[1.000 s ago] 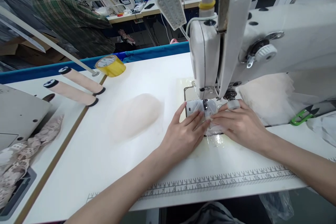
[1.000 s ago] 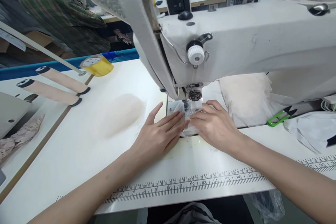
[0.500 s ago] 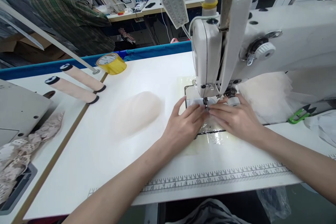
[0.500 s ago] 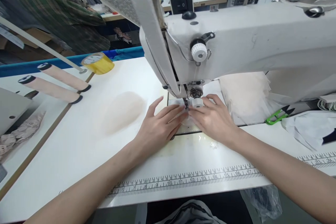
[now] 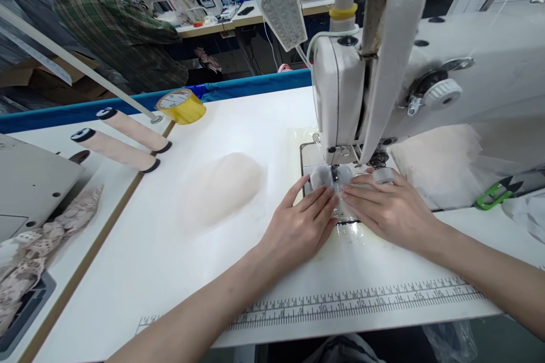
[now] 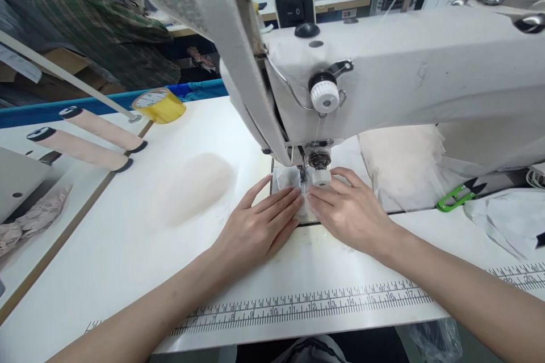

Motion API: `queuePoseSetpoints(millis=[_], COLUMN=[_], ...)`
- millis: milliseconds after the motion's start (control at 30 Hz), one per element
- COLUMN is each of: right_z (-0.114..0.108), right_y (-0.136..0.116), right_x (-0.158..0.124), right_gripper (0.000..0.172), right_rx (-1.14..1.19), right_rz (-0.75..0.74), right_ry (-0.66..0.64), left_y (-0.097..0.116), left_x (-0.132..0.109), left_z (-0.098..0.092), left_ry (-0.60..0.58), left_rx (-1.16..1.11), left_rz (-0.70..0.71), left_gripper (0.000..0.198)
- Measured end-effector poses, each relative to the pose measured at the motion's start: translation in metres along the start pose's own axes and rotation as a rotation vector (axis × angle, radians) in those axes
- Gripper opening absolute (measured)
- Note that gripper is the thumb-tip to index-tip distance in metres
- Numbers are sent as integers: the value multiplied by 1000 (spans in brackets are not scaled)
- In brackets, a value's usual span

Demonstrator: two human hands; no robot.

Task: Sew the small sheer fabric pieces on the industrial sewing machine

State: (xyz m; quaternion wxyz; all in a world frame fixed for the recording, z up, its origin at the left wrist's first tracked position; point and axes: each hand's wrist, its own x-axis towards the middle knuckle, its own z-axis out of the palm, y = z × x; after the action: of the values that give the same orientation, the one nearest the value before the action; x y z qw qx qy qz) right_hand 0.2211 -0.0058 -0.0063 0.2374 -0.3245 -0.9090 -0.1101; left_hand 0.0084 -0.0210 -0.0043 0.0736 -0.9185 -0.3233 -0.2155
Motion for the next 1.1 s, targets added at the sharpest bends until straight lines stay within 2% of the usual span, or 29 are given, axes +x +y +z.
queuePoseSetpoints(millis=[600, 1100], right_z=[6, 9], right_y=[5, 9], right_x=[3, 3], right_gripper=[21, 27], right_rx=[-84, -151], right_rz=[15, 44], right_ry=[9, -61], left_y=[-9, -11], left_x=[5, 8], left_z=[7, 7], left_ry=[5, 3], left_rx=[13, 1], left_rz=[-54, -79], left_gripper=[30, 33])
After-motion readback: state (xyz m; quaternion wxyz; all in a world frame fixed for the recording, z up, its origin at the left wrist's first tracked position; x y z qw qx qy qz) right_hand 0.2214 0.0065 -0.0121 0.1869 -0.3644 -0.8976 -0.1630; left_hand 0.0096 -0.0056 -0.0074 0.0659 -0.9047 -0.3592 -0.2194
